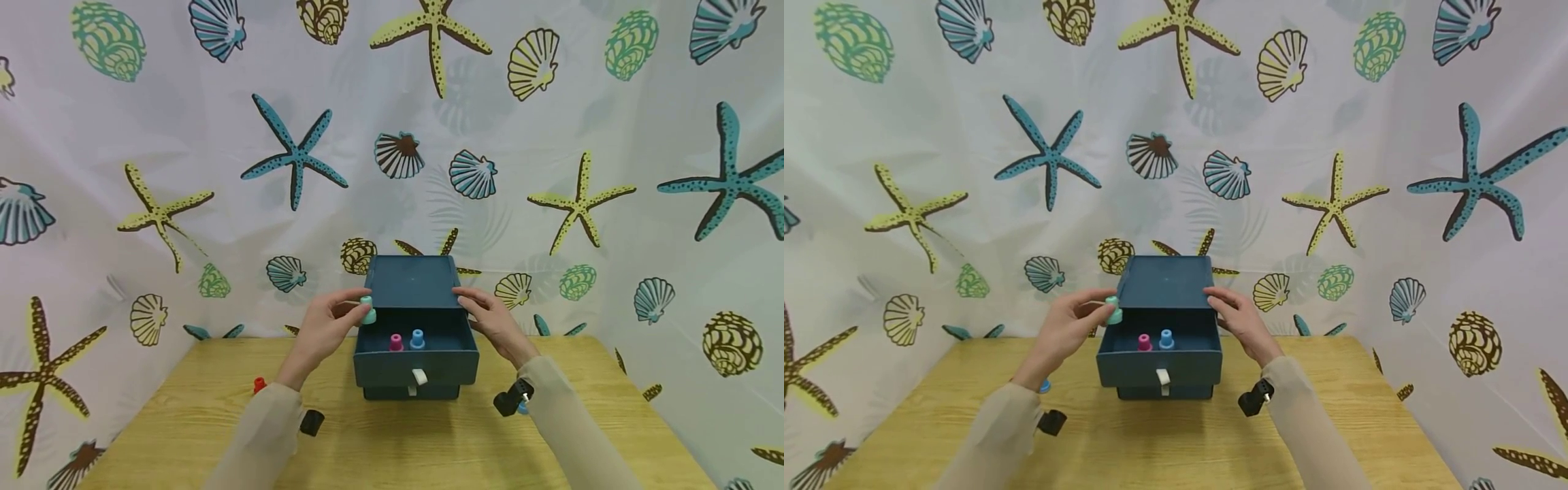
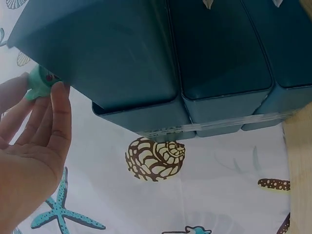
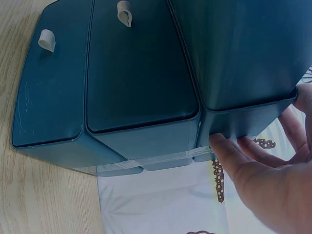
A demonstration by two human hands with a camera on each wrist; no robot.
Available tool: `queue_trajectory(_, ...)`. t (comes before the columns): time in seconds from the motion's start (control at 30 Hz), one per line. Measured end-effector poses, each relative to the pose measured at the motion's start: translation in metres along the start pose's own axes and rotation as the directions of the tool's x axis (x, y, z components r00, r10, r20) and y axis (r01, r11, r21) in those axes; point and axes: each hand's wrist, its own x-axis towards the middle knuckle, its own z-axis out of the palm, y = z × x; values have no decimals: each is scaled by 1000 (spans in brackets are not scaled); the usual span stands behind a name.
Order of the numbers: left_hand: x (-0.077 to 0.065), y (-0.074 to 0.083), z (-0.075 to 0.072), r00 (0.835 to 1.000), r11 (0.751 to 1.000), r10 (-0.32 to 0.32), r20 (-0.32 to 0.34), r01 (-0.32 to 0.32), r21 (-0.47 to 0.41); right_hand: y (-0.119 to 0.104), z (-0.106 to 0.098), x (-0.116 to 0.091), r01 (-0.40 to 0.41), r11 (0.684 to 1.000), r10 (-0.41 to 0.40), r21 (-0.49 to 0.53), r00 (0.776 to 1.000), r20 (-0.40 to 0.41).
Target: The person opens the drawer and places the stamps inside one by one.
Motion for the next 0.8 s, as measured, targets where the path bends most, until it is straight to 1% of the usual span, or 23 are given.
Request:
queue_trajectory(0.17, 4, 6, 5, 1000, 1000, 11, 9, -11, 9, -1, 0, 1, 0, 1000, 0, 6, 1000, -2)
queue_trajectory(0.33, 6, 10, 10, 999, 1000, 6, 52, -8, 29, -1, 1, 2, -2, 1000, 2, 9, 1000, 3)
queue_trajectory(0.47, 6, 17, 13, 996, 998, 4, 91, -10, 64, -2, 2, 1, -7, 1000, 7, 9, 1000, -1)
queue_trajectory(0.63, 6, 23, 21, 990, 991, 25, 138, -43, 127, -3, 3, -1, -7, 1000, 7, 9, 1000, -9)
queue_trajectory(0.7, 7, 24, 24, 988, 990, 17, 152, -37, 135, -2, 3, -1, -12, 1000, 12, 10, 1000, -14)
queue_trajectory(0.8, 8, 26, 29, 986, 992, -13, 167, -9, 129, -1, 1, 0, -16, 1000, 16, 12, 1000, -17)
